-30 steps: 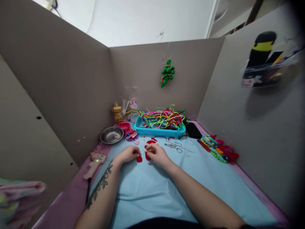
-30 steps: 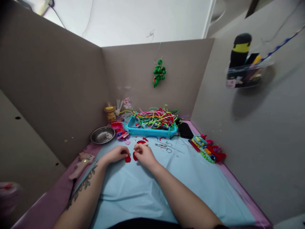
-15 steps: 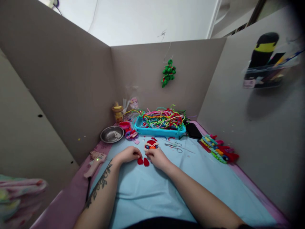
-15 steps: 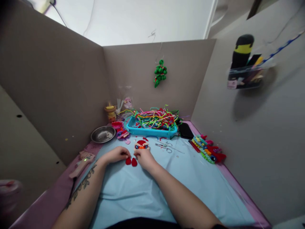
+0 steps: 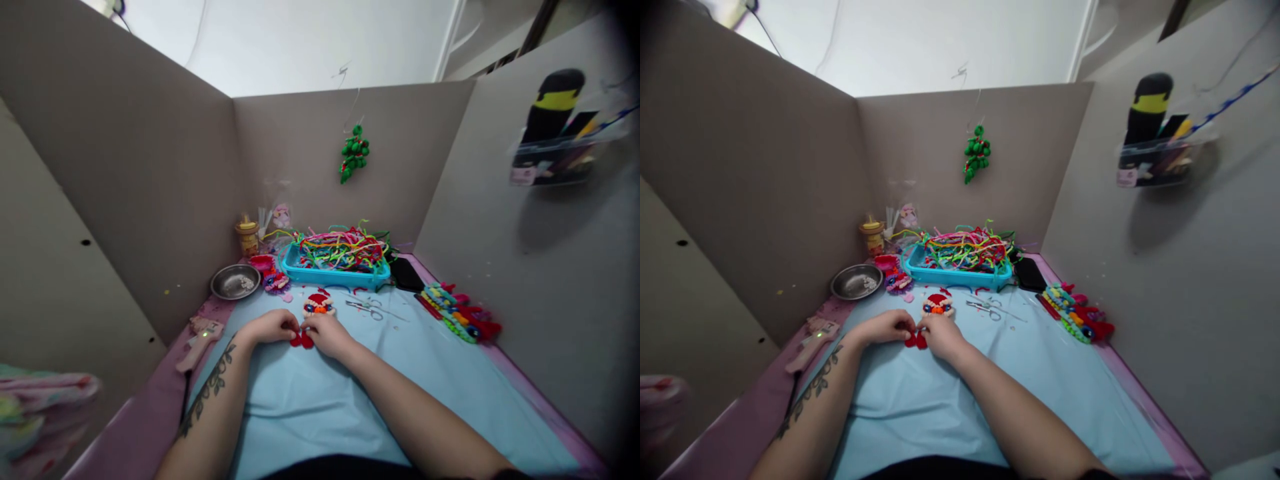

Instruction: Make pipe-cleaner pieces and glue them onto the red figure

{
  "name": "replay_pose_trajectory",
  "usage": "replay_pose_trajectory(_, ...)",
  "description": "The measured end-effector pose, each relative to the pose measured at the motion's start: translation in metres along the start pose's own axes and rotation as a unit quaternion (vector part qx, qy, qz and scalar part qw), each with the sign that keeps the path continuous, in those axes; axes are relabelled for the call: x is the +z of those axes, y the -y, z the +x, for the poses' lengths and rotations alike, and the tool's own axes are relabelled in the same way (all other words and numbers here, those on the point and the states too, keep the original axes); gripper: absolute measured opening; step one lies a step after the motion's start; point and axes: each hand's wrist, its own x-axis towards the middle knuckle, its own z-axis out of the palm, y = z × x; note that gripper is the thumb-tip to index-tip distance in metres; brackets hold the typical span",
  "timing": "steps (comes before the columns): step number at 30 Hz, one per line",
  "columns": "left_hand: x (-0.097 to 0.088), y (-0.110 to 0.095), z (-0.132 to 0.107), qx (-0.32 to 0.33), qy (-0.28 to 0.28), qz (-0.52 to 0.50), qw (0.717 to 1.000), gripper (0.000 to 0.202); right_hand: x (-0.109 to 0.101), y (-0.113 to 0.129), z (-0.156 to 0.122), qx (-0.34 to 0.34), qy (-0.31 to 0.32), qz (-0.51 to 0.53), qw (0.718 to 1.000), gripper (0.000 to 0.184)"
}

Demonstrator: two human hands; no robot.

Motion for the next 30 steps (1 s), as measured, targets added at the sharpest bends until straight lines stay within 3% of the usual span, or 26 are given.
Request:
replay_pose_trajectory(3,-0.001,0.000,-0.002,0.026,0.003,0.013,1.000,0.018,0.000,0.000,-0.001,-0.001,-0.001,-0.002,1.000,0.025)
replay_pose_trajectory(7,-0.003,0.003,-0.003,0.005,-0.007,-0.049,0.999,0.014,0.002,-0.003,-0.001,-0.007,-0.032,0.031,0.999,0.024)
replay_pose_trajectory(11,-0.005,0.001,-0.001,0.040,-0.110,-0.101,0.988,0.012,0.001,-0.001,0.001,0.032,-0.081,0.130,0.988,0.018)
replay_pose_trajectory(13,-0.006,-0.004,-0.001,0.074,-0.172,-0.109,0.976,0.014,-0.001,0.003,0.003,0.089,-0.078,0.242,0.963,0.015)
replay_pose_trajectory(16,-0.005,-0.014,-0.002,0.127,-0.246,-0.083,0.957,0.019,-0.005,0.010,0.003,0.162,-0.046,0.425,0.890,0.019)
replay_pose_trajectory(18,-0.005,-0.019,-0.003,0.146,-0.272,-0.063,0.949,0.023,-0.009,0.013,0.003,0.180,-0.043,0.500,0.846,0.025)
replay_pose_trajectory(20,-0.005,-0.021,-0.004,0.153,-0.282,-0.053,0.946,0.026,-0.012,0.014,0.003,0.190,-0.045,0.538,0.820,0.029)
replay_pose_trajectory(23,-0.003,-0.020,-0.003,0.159,-0.290,-0.050,0.942,0.027,-0.013,0.013,0.002,0.201,-0.037,0.558,0.804,0.031)
replay_pose_trajectory(30,-0.001,-0.020,-0.001,0.169,-0.280,-0.067,0.943,0.022,-0.009,0.011,0.004,0.196,-0.054,0.570,0.796,0.029)
